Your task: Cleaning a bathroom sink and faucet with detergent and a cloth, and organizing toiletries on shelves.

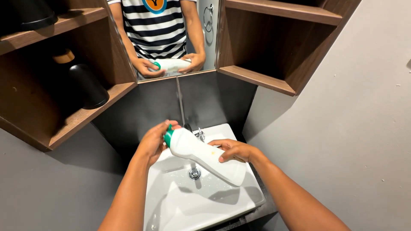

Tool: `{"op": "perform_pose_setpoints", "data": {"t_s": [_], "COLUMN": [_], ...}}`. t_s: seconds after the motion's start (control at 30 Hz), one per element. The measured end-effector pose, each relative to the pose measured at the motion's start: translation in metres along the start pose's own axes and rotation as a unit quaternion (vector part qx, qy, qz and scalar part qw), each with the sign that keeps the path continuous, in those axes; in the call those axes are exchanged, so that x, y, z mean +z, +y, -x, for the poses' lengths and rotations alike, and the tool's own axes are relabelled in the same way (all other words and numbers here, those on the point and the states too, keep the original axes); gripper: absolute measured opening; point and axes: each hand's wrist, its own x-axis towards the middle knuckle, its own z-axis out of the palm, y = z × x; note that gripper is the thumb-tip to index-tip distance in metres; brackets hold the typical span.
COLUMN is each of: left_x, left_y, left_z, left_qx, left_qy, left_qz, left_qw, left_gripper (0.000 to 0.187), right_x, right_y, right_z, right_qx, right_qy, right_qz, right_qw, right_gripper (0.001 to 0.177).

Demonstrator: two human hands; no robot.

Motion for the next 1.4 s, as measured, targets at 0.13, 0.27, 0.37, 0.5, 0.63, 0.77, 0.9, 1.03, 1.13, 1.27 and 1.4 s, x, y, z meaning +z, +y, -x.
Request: {"op": "perform_pose_setpoints", "data": {"t_s": [0.13, 0.27, 0.37, 0.5, 0.63, 0.77, 0.9, 1.03, 1.13, 1.27, 1.4], "left_x": [0.007, 0.019, 0.015, 0.009, -0.001, -0.003, 0.002, 0.014, 0.012, -0.026, -0.017], "left_y": [-0.002, 0.011, 0.003, -0.008, -0.015, -0.029, -0.056, -0.076, -0.078, -0.107, -0.078], "left_z": [0.011, 0.027, 0.025, 0.021, 0.021, 0.020, 0.012, 0.017, 0.024, 0.016, 0.040], "left_qx": [-0.103, -0.157, -0.134, -0.116, -0.107, -0.074, -0.040, -0.036, -0.042, -0.059, -0.091], "left_qy": [-0.028, -0.006, -0.029, -0.021, 0.032, 0.084, 0.111, 0.080, 0.024, 0.022, 0.013], "left_qz": [-0.092, -0.125, -0.168, -0.159, -0.127, -0.030, 0.075, 0.071, -0.094, -0.263, -0.288], "left_qw": [0.990, 0.980, 0.976, 0.980, 0.986, 0.993, 0.990, 0.994, 0.994, 0.963, 0.953], "left_gripper": [0.038, 0.044, 0.044, 0.040, 0.038, 0.040, 0.045, 0.046, 0.047, 0.060, 0.069], "right_x": [-0.007, -0.015, -0.023, -0.041, -0.060, -0.046, -0.044, -0.021, 0.002, 0.014, 0.038], "right_y": [0.007, 0.002, -0.002, 0.004, 0.016, 0.001, 0.014, 0.022, 0.017, 0.020, 0.020], "right_z": [0.003, 0.005, 0.005, 0.009, 0.018, 0.015, -0.008, -0.032, -0.042, -0.044, -0.047], "right_qx": [0.026, 0.028, 0.022, 0.083, 0.060, -0.013, -0.156, -0.196, -0.193, -0.156, -0.169], "right_qy": [-0.012, -0.001, 0.007, 0.023, 0.079, 0.264, 0.344, 0.350, 0.345, 0.382, 0.337], "right_qz": [0.018, 0.040, 0.056, 0.083, 0.091, -0.071, -0.424, -0.452, -0.438, -0.262, -0.122], "right_qw": [0.999, 0.999, 0.998, 0.993, 0.991, 0.962, 0.823, 0.797, 0.808, 0.872, 0.918], "right_gripper": [0.073, 0.070, 0.068, 0.060, 0.062, 0.059, 0.062, 0.063, 0.066, 0.071, 0.068]}}
